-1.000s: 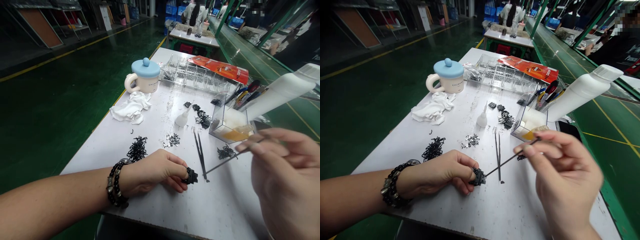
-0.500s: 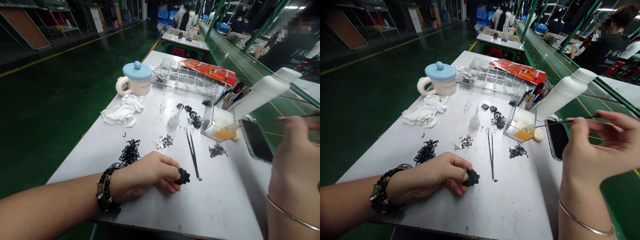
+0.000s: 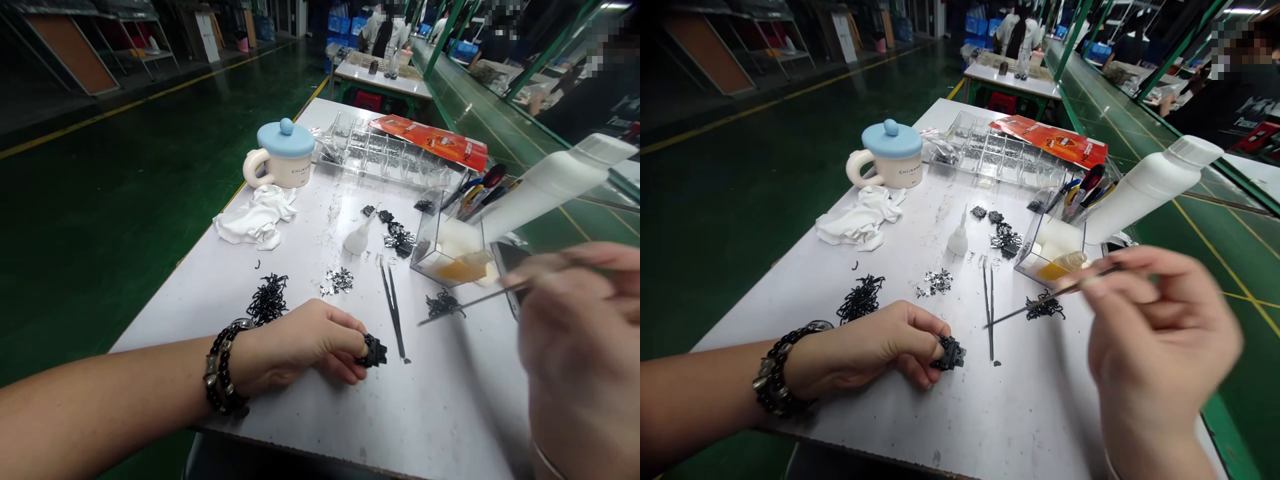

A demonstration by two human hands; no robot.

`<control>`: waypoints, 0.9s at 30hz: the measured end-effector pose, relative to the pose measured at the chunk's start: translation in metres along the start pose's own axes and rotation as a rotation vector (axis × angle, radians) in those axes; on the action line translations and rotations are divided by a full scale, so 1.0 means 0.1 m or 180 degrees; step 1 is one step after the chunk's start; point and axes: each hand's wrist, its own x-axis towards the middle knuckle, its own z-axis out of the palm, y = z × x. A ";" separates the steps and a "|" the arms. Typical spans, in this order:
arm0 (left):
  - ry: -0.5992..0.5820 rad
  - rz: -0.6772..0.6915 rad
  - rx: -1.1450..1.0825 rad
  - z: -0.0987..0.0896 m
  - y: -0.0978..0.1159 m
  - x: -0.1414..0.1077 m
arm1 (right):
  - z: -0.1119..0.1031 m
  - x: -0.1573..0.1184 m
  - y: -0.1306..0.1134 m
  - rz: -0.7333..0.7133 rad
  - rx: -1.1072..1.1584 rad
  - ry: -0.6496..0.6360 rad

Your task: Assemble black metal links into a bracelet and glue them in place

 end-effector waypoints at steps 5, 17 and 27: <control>-0.0107 0.0035 0.0019 -0.02 -0.02 0.02 | 0.24 -0.29 -0.03 0.0074 0.0517 -0.1055; -0.0116 0.0019 -0.0007 -0.01 -0.01 0.00 | 0.24 -0.31 -0.01 0.0115 0.0478 -0.1214; -0.0061 -0.0017 0.0046 0.00 -0.01 0.00 | 0.24 -0.32 0.00 0.0083 0.0434 -0.1199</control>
